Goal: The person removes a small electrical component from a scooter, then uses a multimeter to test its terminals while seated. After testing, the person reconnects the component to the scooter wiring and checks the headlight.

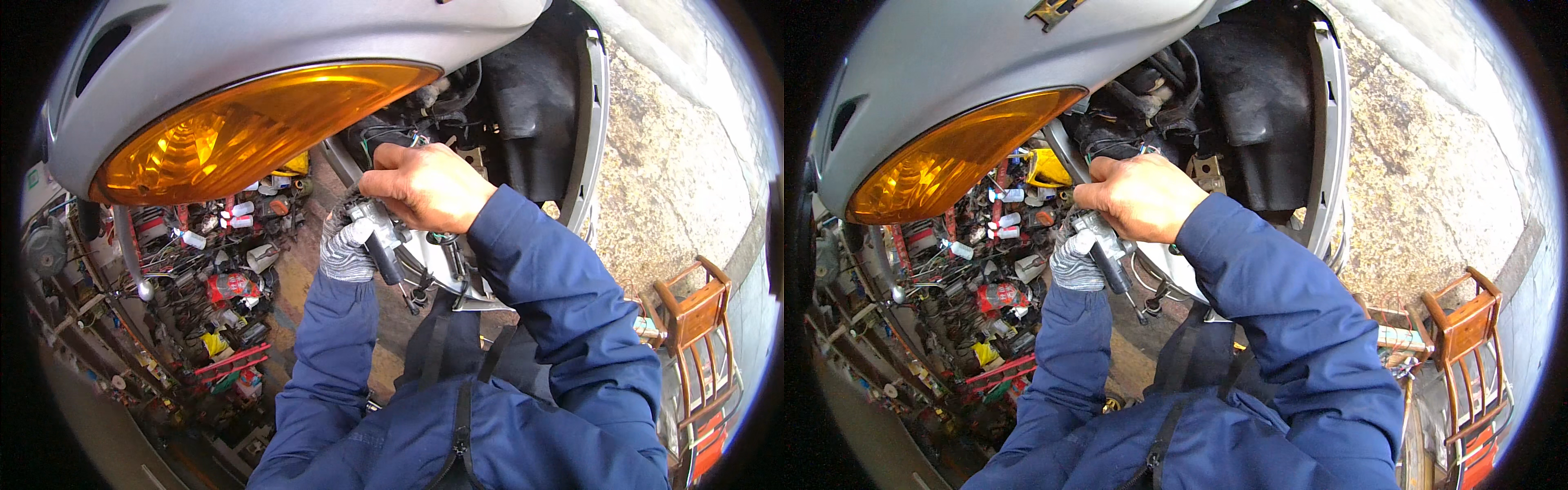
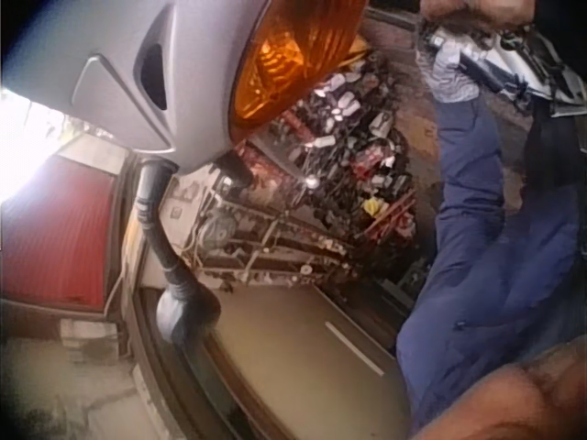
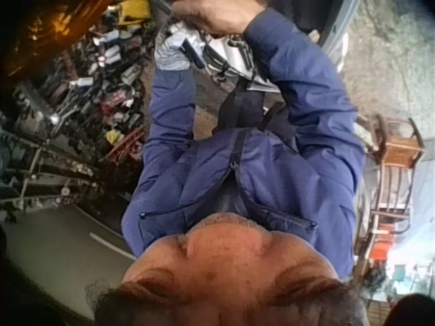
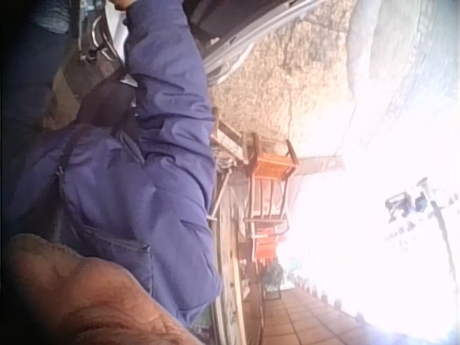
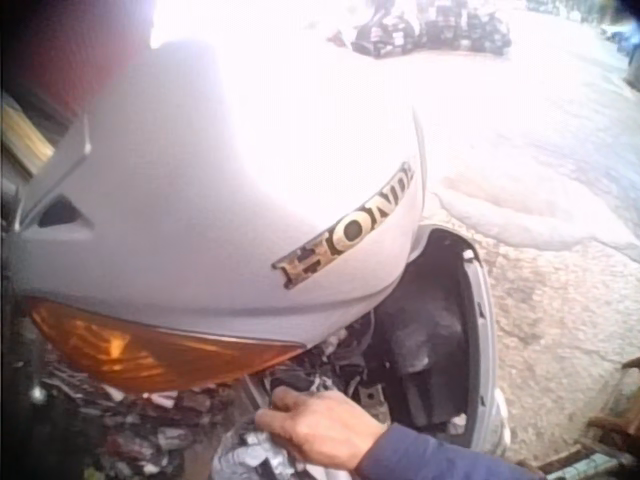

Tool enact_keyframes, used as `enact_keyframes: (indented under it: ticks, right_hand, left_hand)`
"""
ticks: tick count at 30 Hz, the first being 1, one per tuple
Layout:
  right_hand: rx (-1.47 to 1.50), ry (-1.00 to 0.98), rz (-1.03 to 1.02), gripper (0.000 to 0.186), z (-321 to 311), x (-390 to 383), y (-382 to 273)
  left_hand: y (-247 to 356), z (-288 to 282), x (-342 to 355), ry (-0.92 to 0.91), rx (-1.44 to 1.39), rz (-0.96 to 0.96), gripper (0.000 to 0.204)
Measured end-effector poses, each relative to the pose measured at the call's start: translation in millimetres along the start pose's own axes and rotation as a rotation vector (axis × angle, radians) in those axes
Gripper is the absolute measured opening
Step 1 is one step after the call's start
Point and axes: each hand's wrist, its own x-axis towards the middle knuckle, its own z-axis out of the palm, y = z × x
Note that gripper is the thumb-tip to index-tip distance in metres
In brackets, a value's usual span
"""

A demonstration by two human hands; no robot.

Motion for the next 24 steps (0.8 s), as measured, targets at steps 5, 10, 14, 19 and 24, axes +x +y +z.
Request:
enact_keyframes:
  ticks: [5, 10, 14, 19, 24]
  right_hand:
    - [0.002, -0.050, -0.025, 0.019, -1.5, 1.0, -1.3]
    - [0.175, -0.009, 0.046, 0.013, 1.2, 2.3, -3.1]
    - [0.189, 0.002, 0.076, 0.013, 1.8, 2.8, -4.4]
    - [0.083, -0.022, 0.076, 0.013, 1.3, 2.0, -9.0]
    - [0.055, -0.023, 0.106, 0.013, 3.6, 2.7, -12.9]
  left_hand:
    - [-7.2, -21.3, 0.4, 0.163, 0.016, -0.121, 0.062]
    - [-12.7, -29.4, -2.0, 0.197, 0.185, -0.030, 0.067]
    - [-15.7, -31.2, -1.1, 0.097, 0.066, -0.032, 0.073]
    - [-10.8, -21.2, -5.0, -0.004, 0.092, 0.044, 0.077]
    - [2.0, -1.4, -7.3, 0.164, 0.466, 0.045, 0.064]
